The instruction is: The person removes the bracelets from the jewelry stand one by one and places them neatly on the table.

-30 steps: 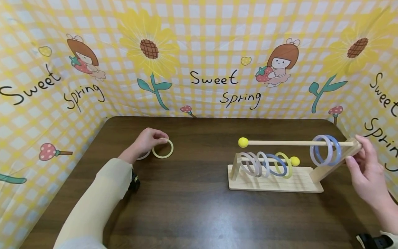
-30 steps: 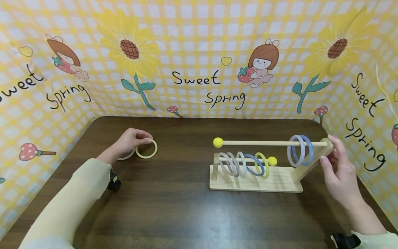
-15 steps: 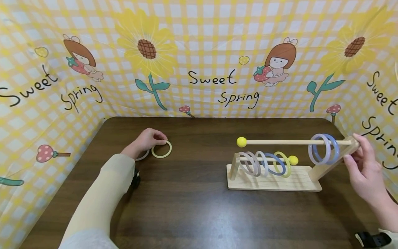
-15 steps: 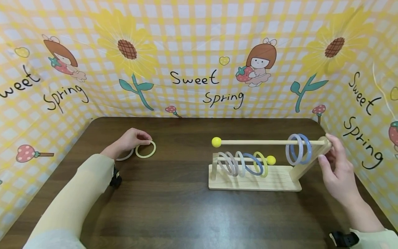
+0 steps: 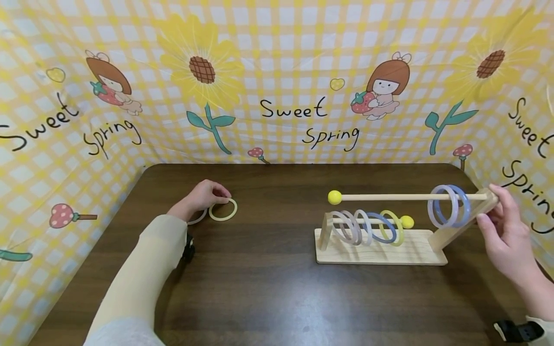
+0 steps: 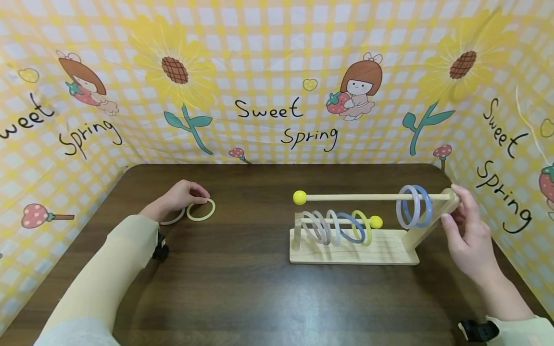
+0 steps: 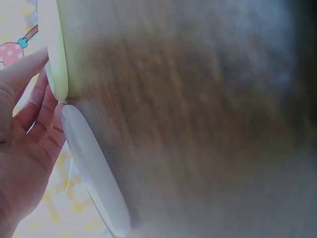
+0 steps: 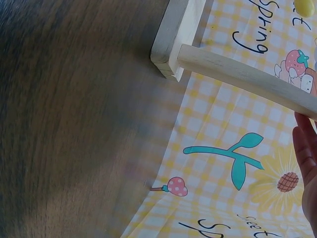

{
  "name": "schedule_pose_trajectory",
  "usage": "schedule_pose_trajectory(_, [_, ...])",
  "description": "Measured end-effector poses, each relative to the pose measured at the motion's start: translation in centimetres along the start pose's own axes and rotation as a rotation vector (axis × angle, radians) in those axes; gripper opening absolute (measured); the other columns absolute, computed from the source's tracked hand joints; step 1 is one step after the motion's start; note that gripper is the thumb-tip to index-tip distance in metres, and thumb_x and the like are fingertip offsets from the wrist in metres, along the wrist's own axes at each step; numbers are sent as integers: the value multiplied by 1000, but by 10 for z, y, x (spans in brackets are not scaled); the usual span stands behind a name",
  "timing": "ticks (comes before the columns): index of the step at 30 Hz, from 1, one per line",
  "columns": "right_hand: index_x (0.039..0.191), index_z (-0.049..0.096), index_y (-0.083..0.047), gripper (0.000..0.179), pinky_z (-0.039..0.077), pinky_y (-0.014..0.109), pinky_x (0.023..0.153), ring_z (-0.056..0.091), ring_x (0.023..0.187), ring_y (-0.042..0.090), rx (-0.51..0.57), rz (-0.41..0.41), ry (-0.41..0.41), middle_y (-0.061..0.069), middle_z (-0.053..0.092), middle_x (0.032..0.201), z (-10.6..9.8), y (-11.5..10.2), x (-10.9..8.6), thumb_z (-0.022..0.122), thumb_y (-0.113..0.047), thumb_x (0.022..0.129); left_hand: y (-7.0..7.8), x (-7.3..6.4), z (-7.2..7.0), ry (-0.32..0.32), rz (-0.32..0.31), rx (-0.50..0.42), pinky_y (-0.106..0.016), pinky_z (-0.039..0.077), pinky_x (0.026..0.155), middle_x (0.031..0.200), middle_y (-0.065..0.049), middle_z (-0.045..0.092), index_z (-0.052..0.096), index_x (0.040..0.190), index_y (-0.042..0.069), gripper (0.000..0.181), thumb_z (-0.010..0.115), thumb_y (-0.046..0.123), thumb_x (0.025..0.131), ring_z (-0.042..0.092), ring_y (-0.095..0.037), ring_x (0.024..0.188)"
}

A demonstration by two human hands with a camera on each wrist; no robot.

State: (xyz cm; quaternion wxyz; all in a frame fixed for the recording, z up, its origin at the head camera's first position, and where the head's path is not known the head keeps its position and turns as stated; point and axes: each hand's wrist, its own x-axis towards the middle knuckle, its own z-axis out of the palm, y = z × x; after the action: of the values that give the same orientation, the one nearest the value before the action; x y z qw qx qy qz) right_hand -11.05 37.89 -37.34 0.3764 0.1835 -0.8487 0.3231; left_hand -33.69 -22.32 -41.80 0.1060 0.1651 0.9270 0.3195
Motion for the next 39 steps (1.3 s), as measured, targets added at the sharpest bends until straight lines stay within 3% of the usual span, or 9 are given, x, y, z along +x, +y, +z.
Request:
schedule_pose_trajectory(6, [139, 30, 11, 43, 35, 4, 79, 49, 94, -12, -14, 19, -27, -29, 47, 122, -1, -3, 0, 44, -1, 100, 5, -5, -2, 59, 62, -31, -39, 48, 82, 97, -9, 70, 73, 99, 2, 13, 73, 10, 88, 62, -25, 93])
schedule_pose_trajectory(11, [139, 31, 11, 44, 34, 4, 79, 48, 95, -13, -18, 22, -23, -28, 47, 123, -1, -3, 0, 45, 5, 98, 21, -13, 0, 108, 119, -75, -40, 47, 84, 100, -8, 69, 72, 103, 2, 17, 71, 11, 90, 62, -25, 95])
schedule_pose_trajectory(16, [139, 31, 11, 45, 33, 4, 79, 48, 96, -12, -12, 19, -20, -27, 47, 125, 0, -3, -2, 45, 9, 97, 53, -24, 7, 163, 189, -155, -37, 49, 78, 98, -6, 69, 72, 102, 4, 15, 72, 13, 90, 62, -24, 93])
schedule_pose_trajectory(26, [140, 30, 11, 44, 34, 3, 80, 48, 97, -13, -13, 12, -21, -28, 47, 125, 0, -3, -1, 44, -6, 102, 116, -48, 33, 238, 336, -378, -34, 53, 73, 96, -10, 71, 72, 101, 1, 14, 72, 8, 89, 64, -24, 85])
schedule_pose_trajectory(30, [139, 30, 12, 43, 33, 3, 80, 48, 97, -13, -6, 21, -12, -28, 47, 124, 1, 0, -2, 45, 3, 100, 138, -60, 43, 258, 378, -458, -30, 53, 69, 93, -9, 71, 72, 97, -1, 11, 72, 6, 88, 64, -17, 82])
schedule_pose_trajectory(33, [138, 30, 13, 46, 34, 3, 79, 49, 97, -12, 18, 24, -4, -26, 49, 123, 2, 1, -2, 45, 13, 95, 150, -67, 52, 261, 425, -496, -26, 52, 66, 90, -6, 71, 72, 95, 0, 10, 73, 5, 87, 63, -12, 78])
schedule_pose_trajectory(39, [138, 31, 12, 45, 33, 3, 79, 47, 95, -13, -12, 27, -8, -28, 48, 123, 1, 1, -3, 46, 11, 96, 173, -77, 67, 203, 505, -556, -33, 55, 69, 92, -8, 71, 72, 96, 3, 10, 73, 4, 87, 66, -16, 80])
